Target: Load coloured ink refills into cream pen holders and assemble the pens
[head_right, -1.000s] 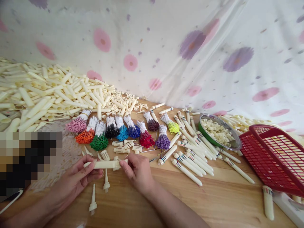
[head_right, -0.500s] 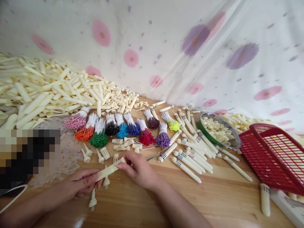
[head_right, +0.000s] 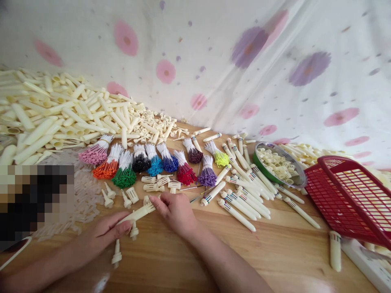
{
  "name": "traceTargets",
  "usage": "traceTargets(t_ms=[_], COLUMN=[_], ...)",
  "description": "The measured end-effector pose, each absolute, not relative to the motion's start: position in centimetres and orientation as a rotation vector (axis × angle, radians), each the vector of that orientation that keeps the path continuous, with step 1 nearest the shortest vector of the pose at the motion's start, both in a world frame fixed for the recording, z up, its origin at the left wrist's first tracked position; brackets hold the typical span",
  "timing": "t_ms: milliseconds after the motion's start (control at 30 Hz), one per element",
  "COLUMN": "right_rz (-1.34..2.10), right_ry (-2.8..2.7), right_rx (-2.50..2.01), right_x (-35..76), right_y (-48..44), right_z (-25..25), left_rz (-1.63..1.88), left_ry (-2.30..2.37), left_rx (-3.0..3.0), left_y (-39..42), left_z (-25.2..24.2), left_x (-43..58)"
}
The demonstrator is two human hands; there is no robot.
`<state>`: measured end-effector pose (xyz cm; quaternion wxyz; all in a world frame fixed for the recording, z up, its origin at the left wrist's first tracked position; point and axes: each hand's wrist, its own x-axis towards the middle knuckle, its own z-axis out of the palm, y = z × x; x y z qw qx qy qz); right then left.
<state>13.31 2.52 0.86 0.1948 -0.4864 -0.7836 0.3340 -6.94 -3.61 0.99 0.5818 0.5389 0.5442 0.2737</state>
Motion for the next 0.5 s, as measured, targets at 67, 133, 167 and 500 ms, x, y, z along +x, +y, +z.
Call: traceTargets(t_ms=[67, 133, 167, 500], right_rz=[0.926, 0.972, 1.019, 1.052], right_ry=[-2.219, -2.241, -2.248, -2.219], right_rx=[-1.375, -1.287, -1.209, -1.234], right_x=[13.4, 13.6, 13.8, 13.1], right_y=[2.5, 2.5, 2.5, 2.5], right_z=[1.1, 1.8, 2.2, 1.5], left_rz=[0.647, 0.627, 0.605, 0.563], left_ry=[1.277, 1.232, 1.199, 1.144], left_rx=[1.282, 1.180, 1.097, 1.016], left_y=[-3.4, -3.2, -3.1, -3.5], left_z=[1.1, 1.0, 1.0, 0.8], left_x=[-7.0, -7.1, -7.1, -6.8])
